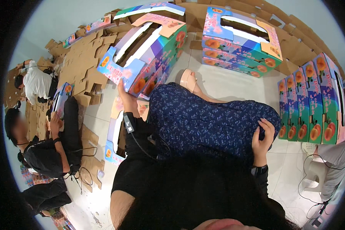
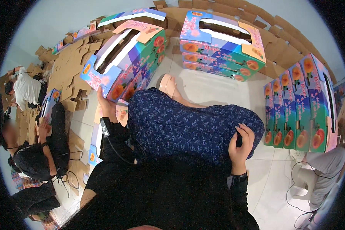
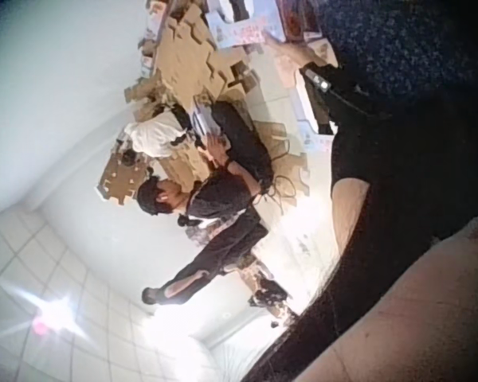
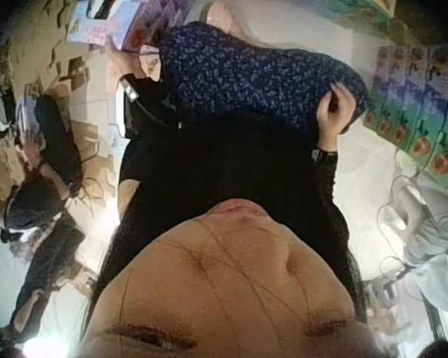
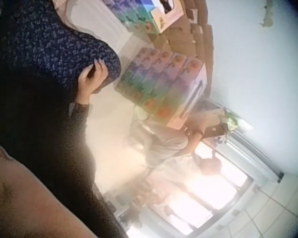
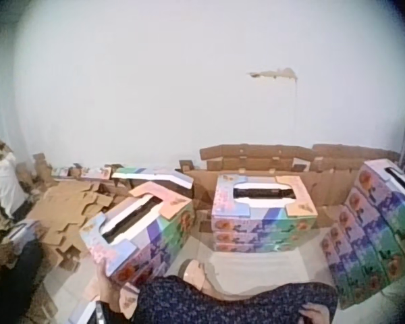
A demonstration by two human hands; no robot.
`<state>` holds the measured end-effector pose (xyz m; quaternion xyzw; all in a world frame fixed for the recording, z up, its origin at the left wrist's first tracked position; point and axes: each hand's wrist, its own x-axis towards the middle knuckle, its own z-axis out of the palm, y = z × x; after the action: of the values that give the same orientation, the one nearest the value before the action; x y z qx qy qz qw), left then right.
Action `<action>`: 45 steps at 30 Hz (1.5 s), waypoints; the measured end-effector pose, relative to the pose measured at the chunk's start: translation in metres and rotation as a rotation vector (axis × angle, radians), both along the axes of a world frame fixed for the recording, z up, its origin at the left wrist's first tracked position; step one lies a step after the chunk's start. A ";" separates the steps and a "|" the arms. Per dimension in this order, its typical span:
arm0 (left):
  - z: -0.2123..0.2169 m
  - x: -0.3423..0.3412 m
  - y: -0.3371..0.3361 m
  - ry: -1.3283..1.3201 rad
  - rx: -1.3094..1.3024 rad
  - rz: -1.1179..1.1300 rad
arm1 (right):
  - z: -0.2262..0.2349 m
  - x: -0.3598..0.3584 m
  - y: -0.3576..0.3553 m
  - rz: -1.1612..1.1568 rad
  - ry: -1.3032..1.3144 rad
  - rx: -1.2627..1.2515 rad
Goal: Organize and stack cardboard boxes on the floor.
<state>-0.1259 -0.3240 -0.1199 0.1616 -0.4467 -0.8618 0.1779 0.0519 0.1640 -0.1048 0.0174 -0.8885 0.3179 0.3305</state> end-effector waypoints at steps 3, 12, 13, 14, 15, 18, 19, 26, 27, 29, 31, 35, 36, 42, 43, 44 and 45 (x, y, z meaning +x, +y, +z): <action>-0.003 -0.005 0.004 0.059 0.005 0.028 | -0.002 -0.003 -0.001 0.029 0.032 -0.014; -0.003 -0.017 0.025 0.091 -0.026 0.193 | -0.011 -0.002 -0.005 0.015 0.002 -0.029; -0.003 -0.016 0.026 0.071 -0.033 0.214 | -0.012 -0.002 -0.005 0.019 -0.003 -0.022; -0.004 -0.015 0.026 0.079 -0.047 0.217 | -0.013 -0.002 -0.005 0.016 -0.002 -0.030; -0.003 -0.015 0.026 0.069 -0.045 0.203 | -0.014 -0.002 -0.005 0.003 -0.005 -0.046; -0.004 -0.017 0.027 0.055 -0.031 0.193 | -0.015 -0.002 -0.005 -0.002 -0.023 -0.060; -0.005 -0.019 0.029 0.055 -0.019 0.204 | -0.015 -0.003 -0.005 -0.006 -0.015 -0.062; -0.003 -0.021 0.041 -0.188 -0.241 0.555 | -0.017 -0.003 -0.007 0.008 -0.007 -0.053; -0.003 -0.014 0.041 -0.331 -0.451 0.672 | -0.018 -0.003 -0.006 0.008 -0.001 -0.053; -0.005 -0.005 0.044 -0.398 -0.654 0.761 | -0.019 -0.003 -0.005 -0.001 0.001 -0.047; -0.011 -0.001 0.051 -0.307 -0.690 0.621 | -0.021 -0.003 -0.005 -0.004 0.017 -0.023; -0.018 0.005 0.056 -0.205 -0.466 0.288 | -0.024 -0.005 -0.004 -0.004 -0.001 -0.002; -0.018 0.006 0.055 -0.235 -0.341 0.183 | -0.024 -0.006 -0.004 0.003 0.012 0.007; -0.018 -0.003 0.052 -0.115 -0.276 0.144 | -0.023 -0.006 -0.007 -0.005 -0.006 0.012; -0.019 -0.004 0.051 -0.110 -0.258 0.156 | -0.023 -0.007 -0.007 -0.008 -0.005 0.017; -0.019 -0.004 0.050 -0.094 -0.286 0.150 | -0.023 -0.007 -0.008 -0.022 -0.005 0.013; -0.020 -0.005 0.050 -0.102 -0.268 0.158 | -0.023 -0.007 -0.008 -0.022 -0.007 0.017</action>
<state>-0.1305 -0.2736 -0.1396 0.2147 -0.5521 -0.7684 0.2421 0.0450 0.1561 -0.1277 0.0093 -0.8925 0.3069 0.3305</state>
